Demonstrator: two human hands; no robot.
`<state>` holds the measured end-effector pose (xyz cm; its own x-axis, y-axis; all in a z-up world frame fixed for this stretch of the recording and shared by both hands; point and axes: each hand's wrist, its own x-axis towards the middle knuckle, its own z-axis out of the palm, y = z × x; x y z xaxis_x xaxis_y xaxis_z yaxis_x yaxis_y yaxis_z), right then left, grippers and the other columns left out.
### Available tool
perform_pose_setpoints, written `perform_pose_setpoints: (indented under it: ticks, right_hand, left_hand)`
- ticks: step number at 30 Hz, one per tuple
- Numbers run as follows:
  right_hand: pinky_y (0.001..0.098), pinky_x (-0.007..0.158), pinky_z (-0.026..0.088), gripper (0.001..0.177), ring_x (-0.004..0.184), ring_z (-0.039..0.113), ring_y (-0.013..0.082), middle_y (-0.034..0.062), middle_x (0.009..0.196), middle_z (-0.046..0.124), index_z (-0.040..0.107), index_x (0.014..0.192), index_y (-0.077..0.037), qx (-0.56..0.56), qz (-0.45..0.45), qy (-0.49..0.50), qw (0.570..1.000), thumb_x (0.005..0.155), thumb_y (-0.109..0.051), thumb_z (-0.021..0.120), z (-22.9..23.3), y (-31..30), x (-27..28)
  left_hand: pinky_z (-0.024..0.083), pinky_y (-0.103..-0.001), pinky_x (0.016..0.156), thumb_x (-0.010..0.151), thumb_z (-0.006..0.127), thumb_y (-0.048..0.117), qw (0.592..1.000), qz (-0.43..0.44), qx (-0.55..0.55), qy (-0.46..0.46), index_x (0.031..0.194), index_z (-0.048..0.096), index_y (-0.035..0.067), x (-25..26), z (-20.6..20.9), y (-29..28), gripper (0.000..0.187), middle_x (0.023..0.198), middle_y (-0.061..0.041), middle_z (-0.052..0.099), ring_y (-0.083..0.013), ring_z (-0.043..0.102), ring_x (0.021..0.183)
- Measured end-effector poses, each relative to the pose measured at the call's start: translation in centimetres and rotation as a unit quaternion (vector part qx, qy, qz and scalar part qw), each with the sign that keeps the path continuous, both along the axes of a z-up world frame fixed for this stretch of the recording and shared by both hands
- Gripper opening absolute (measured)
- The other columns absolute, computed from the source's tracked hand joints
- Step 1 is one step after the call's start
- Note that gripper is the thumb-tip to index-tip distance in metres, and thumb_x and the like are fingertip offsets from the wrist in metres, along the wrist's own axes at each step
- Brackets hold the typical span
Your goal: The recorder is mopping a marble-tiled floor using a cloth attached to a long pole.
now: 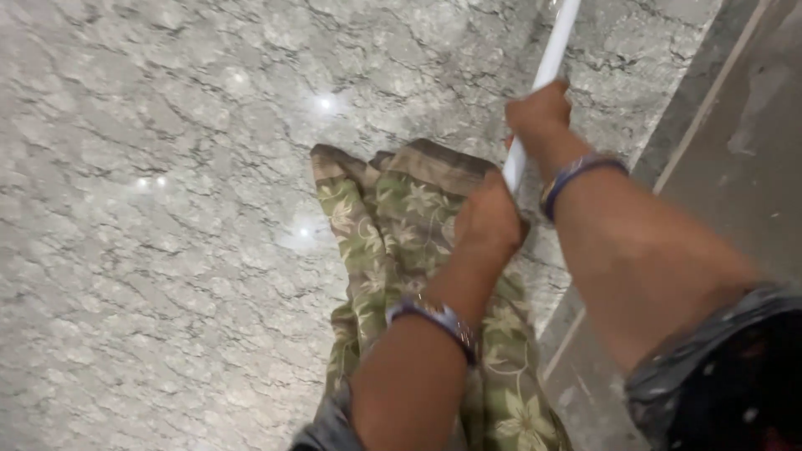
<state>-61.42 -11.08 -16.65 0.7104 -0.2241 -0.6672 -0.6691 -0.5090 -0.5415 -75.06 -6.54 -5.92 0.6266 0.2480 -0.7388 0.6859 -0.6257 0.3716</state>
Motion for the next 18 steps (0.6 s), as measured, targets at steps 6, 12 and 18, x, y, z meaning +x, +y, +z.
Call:
perform_pose_setpoints:
  ticks: [6, 12, 18]
  right_hand:
    - [0.0410, 0.073, 0.063, 0.069, 0.103, 0.070, 0.0369, 0.0269, 0.131, 0.059, 0.032, 0.139, 0.002, -0.039, 0.025, -0.023, 0.999, 0.086, -0.013, 0.074, -8.1, -5.9, 13.7]
    - [0.0444, 0.096, 0.059, 0.070, 0.117, 0.064, 0.0410, 0.0311, 0.134, 0.056, 0.032, 0.141, 0.003, -0.072, 0.045, -0.050, 0.995, 0.086, -0.014, 0.072, -7.7, -8.6, 17.6]
    - [0.0461, 0.097, 0.058, 0.067, 0.112, 0.068, 0.0439, 0.0303, 0.123, 0.065, 0.040, 0.135, 0.002, -0.123, 0.035, -0.038, 0.991, 0.082, -0.019, 0.075, -7.6, -8.2, 12.2]
  left_hand:
    - [0.054, -0.046, 0.099, 0.071, 0.083, 0.012, 0.988, 0.014, -0.030, -0.153, 0.151, 0.036, 0.007, 12.6, -4.2, -4.7, 0.092, 0.117, -0.023, 0.071, -0.0381, 0.068, 0.115]
    - [0.054, -0.049, 0.096, 0.076, 0.083, 0.015, 0.993, 0.024, -0.019, -0.116, 0.148, 0.037, 0.007, 18.2, -6.3, -7.9, 0.086, 0.118, -0.025, 0.069, -0.0411, 0.067, 0.113]
    - [0.056, -0.050, 0.094, 0.079, 0.081, 0.014, 0.995, -0.006, -0.018, -0.099, 0.137, 0.043, -0.002, 13.0, -6.5, -7.9, 0.071, 0.112, -0.029, 0.071, -0.0438, 0.069, 0.109]
